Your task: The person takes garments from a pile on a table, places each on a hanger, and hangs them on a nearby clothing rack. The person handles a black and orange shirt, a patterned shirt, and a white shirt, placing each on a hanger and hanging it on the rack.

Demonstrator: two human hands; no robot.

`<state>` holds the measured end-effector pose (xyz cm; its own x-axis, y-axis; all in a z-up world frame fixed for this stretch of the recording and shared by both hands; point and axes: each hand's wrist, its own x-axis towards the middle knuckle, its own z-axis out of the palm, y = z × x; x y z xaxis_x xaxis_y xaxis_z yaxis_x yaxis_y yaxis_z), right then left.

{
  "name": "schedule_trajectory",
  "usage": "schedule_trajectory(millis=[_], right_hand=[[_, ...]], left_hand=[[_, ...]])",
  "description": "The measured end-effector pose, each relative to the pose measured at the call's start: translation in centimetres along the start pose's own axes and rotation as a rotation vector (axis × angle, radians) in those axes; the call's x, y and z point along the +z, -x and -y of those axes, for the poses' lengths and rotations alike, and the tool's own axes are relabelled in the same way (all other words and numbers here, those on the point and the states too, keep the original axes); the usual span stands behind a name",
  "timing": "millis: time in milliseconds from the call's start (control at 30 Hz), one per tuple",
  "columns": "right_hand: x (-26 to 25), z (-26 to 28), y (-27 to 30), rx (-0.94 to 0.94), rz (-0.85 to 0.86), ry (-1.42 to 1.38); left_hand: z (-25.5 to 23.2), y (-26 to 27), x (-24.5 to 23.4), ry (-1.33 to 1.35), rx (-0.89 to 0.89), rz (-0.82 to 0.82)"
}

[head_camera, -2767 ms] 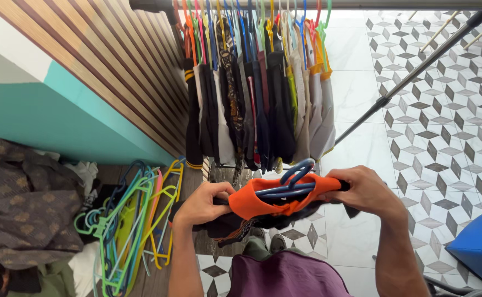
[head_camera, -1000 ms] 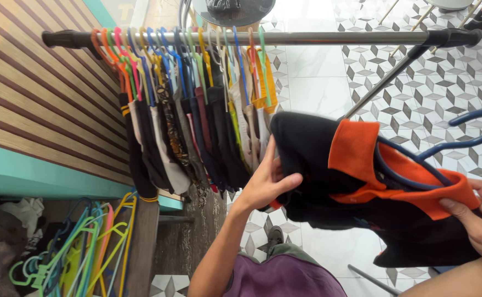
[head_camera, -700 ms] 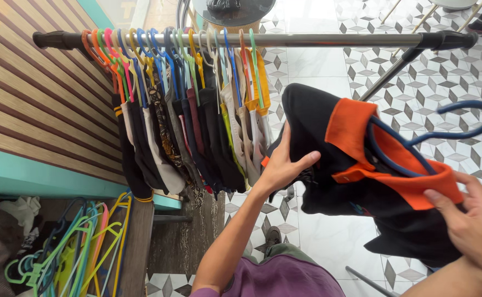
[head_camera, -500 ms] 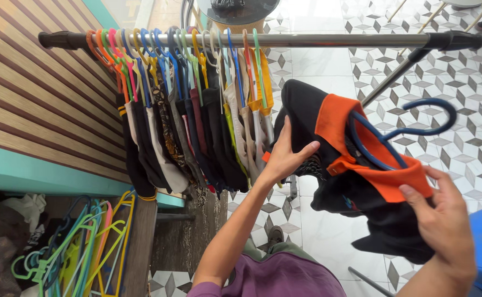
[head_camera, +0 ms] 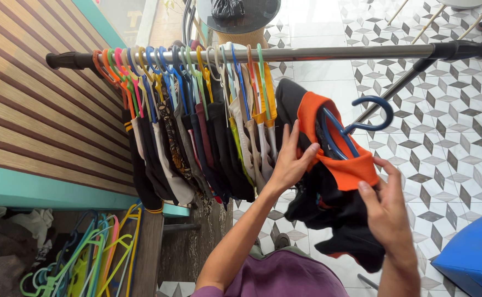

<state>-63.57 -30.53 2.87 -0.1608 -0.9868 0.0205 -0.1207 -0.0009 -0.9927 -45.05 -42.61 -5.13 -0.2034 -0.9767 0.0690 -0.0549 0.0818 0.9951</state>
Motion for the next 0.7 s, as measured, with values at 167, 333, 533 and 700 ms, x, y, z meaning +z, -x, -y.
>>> schedule_trajectory(millis=[167, 333, 533, 700], right_hand=[[2.1, 0.1, -1.8, 0.014, -0.013, 0.177], [3.5, -0.1, -4.1, -0.048, -0.004, 0.194], [4.6, 0.1, -6.6, -0.187, 0.038, 0.115], [5.4, 0.3, -8.7, -0.316, 0.027, 0.158]], left_hand=[[0.3, 0.3, 0.7, -0.099, 0.087, 0.059], [-0.1, 0.9, 0.8, -0.002, 0.061, 0.107], [-1.6, 2.2, -0.1, 0.014, 0.063, 0.135], [-2.6, 3.1, -0.4, 0.076, -0.048, 0.173]])
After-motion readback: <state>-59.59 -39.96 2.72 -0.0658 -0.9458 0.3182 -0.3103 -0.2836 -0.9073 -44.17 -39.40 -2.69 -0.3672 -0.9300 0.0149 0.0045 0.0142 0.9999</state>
